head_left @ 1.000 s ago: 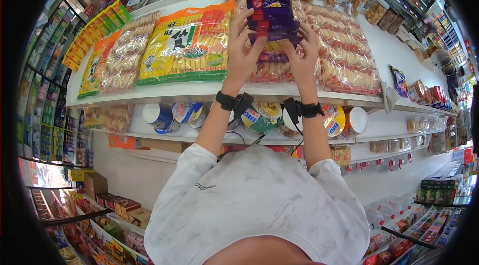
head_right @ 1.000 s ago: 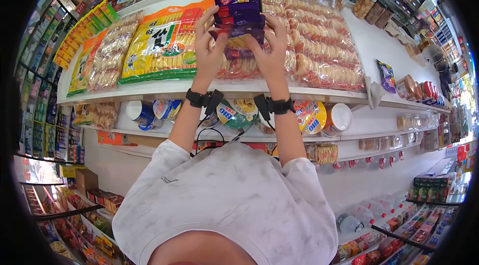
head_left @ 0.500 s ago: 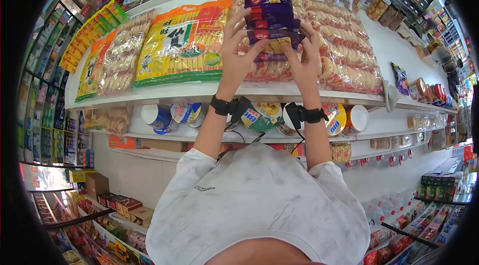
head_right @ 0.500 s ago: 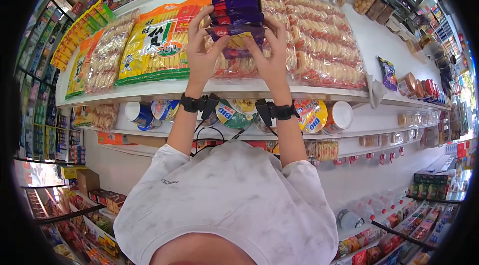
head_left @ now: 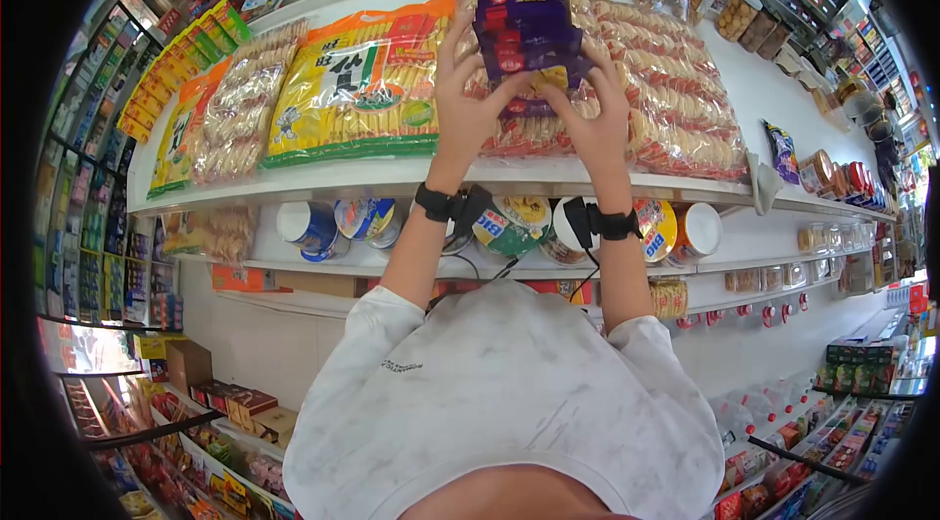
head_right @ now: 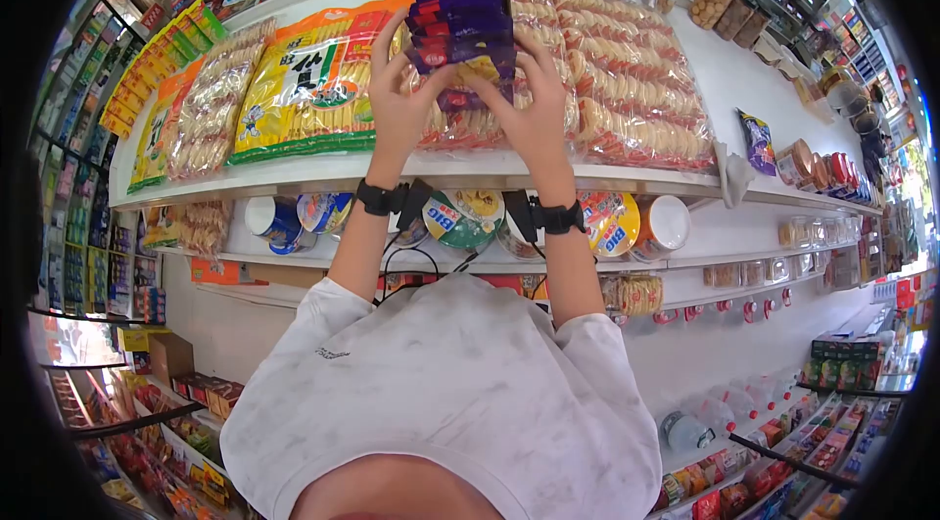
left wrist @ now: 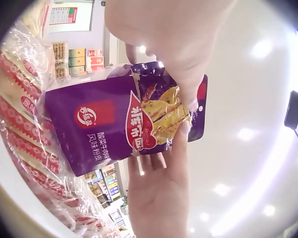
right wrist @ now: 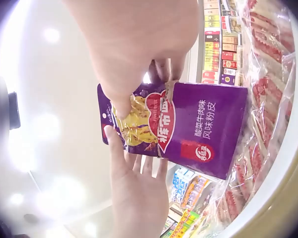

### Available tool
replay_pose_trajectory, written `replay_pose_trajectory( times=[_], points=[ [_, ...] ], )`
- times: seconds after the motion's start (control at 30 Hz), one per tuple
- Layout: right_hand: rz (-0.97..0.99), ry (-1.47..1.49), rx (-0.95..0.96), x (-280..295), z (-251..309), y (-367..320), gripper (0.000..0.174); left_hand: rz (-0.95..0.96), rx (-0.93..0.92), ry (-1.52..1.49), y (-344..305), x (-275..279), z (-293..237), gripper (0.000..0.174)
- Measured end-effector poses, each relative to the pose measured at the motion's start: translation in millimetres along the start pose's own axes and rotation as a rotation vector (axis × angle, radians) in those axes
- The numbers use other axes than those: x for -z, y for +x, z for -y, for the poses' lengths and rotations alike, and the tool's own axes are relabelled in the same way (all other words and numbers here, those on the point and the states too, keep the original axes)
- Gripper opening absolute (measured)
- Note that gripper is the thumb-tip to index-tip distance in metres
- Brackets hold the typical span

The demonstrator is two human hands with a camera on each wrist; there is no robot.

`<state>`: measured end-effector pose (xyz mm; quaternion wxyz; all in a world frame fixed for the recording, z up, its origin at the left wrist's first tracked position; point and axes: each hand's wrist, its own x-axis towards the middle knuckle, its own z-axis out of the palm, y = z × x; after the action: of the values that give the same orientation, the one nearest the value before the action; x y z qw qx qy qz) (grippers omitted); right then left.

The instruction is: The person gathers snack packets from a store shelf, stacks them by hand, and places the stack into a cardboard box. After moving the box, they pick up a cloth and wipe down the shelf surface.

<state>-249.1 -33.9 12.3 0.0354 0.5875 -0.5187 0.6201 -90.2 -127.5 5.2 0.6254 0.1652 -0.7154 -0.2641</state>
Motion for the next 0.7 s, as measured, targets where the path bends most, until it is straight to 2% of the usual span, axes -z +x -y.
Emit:
replay_pose_trajectory(
  times=[0.07,0.17,0.27,0.47,0.57,0.6,0.7],
  points=[
    [-0.031,-0.075,0.011,-1.1,1.5,2.0,0.038,-0.012,0.045,0.022,-1.9,-0.9,11.0,0.035],
    [-0.011,-0.063,0.046,-0.3,-8.4,3.9,0.036,0.032,0.103,0.013,-1.7,2.6,-3.7,0.035],
    [0.019,0.016,0.011,-0.6,0.2,6.8,0.032,0.011,0.108,-0.109,-5.2,-0.6,1.5,0.031],
    [0.059,0.177,-0.028,-7.3,-37.5,-9.4,0.038,0.045,0.083,-0.025,-19.5,-7.8,22.9,0.033],
    [0.065,0.139,-0.066,-7.7,-41.5,-14.6,0.041,0.047,0.139,-0.186,-25.4,-11.5,22.2,0.034],
    [0.062,0.152,-0.056,-7.2,-37.4,-13.9,0.041,0.042,0.14,-0.136,-22.3,-9.8,20.9,0.034],
    [0.062,0.186,-0.044,-4.9,-25.0,-10.6,0.046,0.182,0.017,0.027,-17.1,4.5,12.9,0.057]
  ],
)
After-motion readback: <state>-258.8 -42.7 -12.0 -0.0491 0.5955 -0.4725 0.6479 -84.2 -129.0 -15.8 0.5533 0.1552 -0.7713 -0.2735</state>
